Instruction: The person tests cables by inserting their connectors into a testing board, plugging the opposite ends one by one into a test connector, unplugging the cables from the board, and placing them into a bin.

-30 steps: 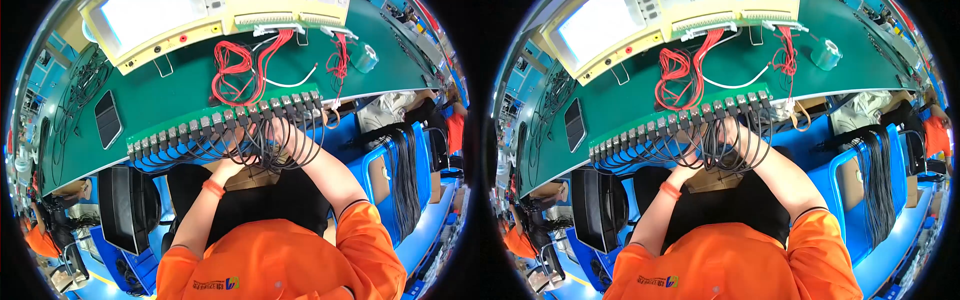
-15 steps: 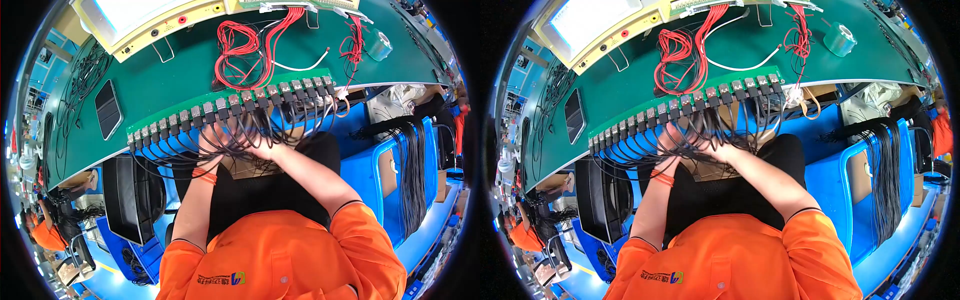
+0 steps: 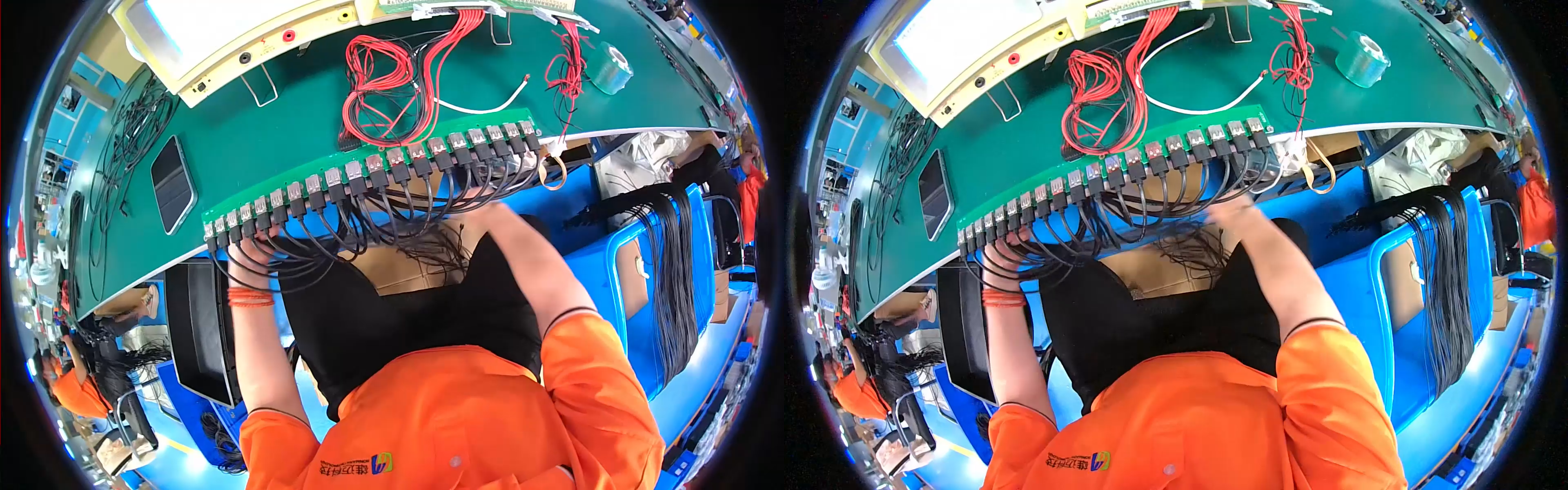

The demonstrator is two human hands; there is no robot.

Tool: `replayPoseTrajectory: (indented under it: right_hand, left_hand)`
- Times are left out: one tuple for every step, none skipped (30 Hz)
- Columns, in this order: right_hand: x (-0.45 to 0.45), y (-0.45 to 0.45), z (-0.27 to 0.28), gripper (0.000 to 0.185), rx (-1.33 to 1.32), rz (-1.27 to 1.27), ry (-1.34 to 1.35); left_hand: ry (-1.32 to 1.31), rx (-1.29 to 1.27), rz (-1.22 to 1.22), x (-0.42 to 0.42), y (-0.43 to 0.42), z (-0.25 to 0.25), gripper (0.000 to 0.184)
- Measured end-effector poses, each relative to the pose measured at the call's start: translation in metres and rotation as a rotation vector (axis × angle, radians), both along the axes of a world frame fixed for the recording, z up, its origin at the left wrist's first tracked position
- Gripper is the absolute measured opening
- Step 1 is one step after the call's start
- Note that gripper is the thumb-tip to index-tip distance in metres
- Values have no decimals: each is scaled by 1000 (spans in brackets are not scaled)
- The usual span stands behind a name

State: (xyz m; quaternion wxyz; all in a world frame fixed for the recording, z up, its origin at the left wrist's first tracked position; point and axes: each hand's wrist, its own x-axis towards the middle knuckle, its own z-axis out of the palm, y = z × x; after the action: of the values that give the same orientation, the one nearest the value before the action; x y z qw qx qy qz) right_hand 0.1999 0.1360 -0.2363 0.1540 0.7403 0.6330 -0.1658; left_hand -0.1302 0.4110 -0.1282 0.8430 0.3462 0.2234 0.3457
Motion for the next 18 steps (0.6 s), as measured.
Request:
replayPoseTrajectory:
  right_hand:
    - [43, -13, -51, 22, -10, -161, -219]
    - [52, -29, -20, 24, 164, -498, -205]
    - [70, -40, -17, 25, 293, -722, -155]
    - [92, -50, -30, 26, 357, -923, -48]
    - [115, -58, -47, 28, 416, -1119, 130]
    - [139, -63, -71, 30, 469, -1307, 385]
    - [156, -69, -96, 32, 533, -1471, 694]
    - [166, -73, -109, 32, 696, -1612, 1096]
    - [172, -77, -118, 32, 847, -1769, 1482]
    - [176, -86, -126, 40, 775, -1783, 1466]
    - [176, -94, -129, 51, 702, -1794, 1451]
    - [176, -101, -132, 63, 629, -1802, 1436]
    - [156, -105, -100, 72, 535, -1850, 1411]
    - [130, -105, -58, 82, 440, -1893, 1387]
    - [117, -99, -38, 83, 392, -1811, 1281]
    - [102, -85, -18, 84, 364, -1665, 1156]
    - [84, -66, 5, 86, 365, -1436, 984]
    - [61, -41, 29, 87, 423, -1141, 794]
  left_hand:
    - [20, 17, 1, -9, 6, 3, 25]
    - [40, 32, 6, -18, 12, 4, 26]
    - [52, 37, 12, -26, 17, 6, 26]
    - [65, 39, 13, -32, 21, 6, 26]
    - [82, 29, 13, -36, 24, 4, 27]
    - [90, 19, 7, -38, 24, 2, 27]
    - [91, 5, 4, -38, 23, -2, 28]
    - [88, -9, -8, -38, 21, -5, 28]
    - [86, -22, -15, -37, 20, -8, 28]
    - [83, -36, -23, -37, 19, -10, 29]
    - [79, -52, -32, -37, 17, -13, 29]
    - [72, -70, -46, -36, 15, -15, 30]
    - [62, -86, -64, -34, 13, -18, 30]
    - [52, -113, -87, -31, 11, -20, 30]
    - [34, -141, -110, -28, 10, -23, 31]
    - [10, -168, -143, -24, 7, -27, 31]
    - [-23, -205, -179, -18, 5, -30, 32]
    - [-70, -250, -230, -11, 0, -33, 32]
